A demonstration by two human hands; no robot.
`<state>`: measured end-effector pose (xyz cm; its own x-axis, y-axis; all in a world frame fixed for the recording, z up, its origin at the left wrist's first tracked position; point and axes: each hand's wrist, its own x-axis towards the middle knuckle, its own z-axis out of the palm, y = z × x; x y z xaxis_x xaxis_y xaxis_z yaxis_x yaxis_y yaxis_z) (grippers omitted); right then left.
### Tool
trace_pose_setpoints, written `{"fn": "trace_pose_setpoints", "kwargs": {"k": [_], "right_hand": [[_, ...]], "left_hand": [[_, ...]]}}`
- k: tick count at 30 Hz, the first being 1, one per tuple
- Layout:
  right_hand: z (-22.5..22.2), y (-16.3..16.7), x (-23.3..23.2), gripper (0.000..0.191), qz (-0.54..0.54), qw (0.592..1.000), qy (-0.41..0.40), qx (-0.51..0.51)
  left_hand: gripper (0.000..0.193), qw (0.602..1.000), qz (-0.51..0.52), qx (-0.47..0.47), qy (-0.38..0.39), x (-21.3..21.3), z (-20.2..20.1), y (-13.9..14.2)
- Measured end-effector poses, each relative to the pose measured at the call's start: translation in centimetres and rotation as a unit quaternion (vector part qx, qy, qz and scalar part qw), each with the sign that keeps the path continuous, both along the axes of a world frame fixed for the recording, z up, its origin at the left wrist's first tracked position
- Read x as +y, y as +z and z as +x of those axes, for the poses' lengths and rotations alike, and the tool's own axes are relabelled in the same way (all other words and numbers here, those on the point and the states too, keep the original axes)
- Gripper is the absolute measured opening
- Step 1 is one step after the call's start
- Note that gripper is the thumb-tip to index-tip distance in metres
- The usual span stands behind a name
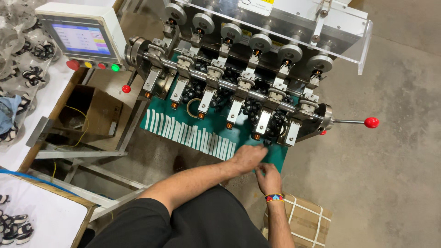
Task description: The person repeatedly picks small black components and white strips from a green tray, places them into a multi-station machine, and uses pliers to adjust parts. The person also arranges the white strips and handles a roll of tape.
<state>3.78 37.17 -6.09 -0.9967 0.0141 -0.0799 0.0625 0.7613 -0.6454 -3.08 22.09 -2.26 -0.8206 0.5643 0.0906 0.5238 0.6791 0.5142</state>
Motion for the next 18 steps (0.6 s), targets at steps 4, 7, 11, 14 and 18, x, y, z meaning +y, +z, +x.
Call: {"fn": "trace_pose_setpoints", "kwargs": {"k": [4, 7, 11, 14, 18], "right_hand": [[-2.2, 2.4, -1.2, 0.033, -0.191, 0.980, -0.050, -0.003], [-6.0, 2.4, -3.7, 0.040, -0.458, 0.867, -0.103, -0.167], [-7.6, 1.3, -6.0, 0.040, -0.543, 0.805, -0.155, -0.181], [-6.3, 1.7, -6.5, 0.043, -0.508, 0.817, -0.187, -0.197], [-2.4, 4.2, -8.5, 0.045, -0.537, 0.735, -0.095, -0.403]], "left_hand": [[0.029, 0.999, -0.043, 0.013, -0.011, -4.3, 0.1, -1.9], [0.016, 0.999, 0.029, -0.022, -0.008, -6.7, 0.8, -1.7], [0.014, 0.989, 0.101, -0.106, -0.011, -10.1, 2.7, 1.3], [0.019, 0.978, 0.203, -0.043, -0.024, -13.2, 3.9, 4.1], [0.031, 0.955, 0.276, -0.080, -0.071, -16.6, 3.2, 6.7]]}}
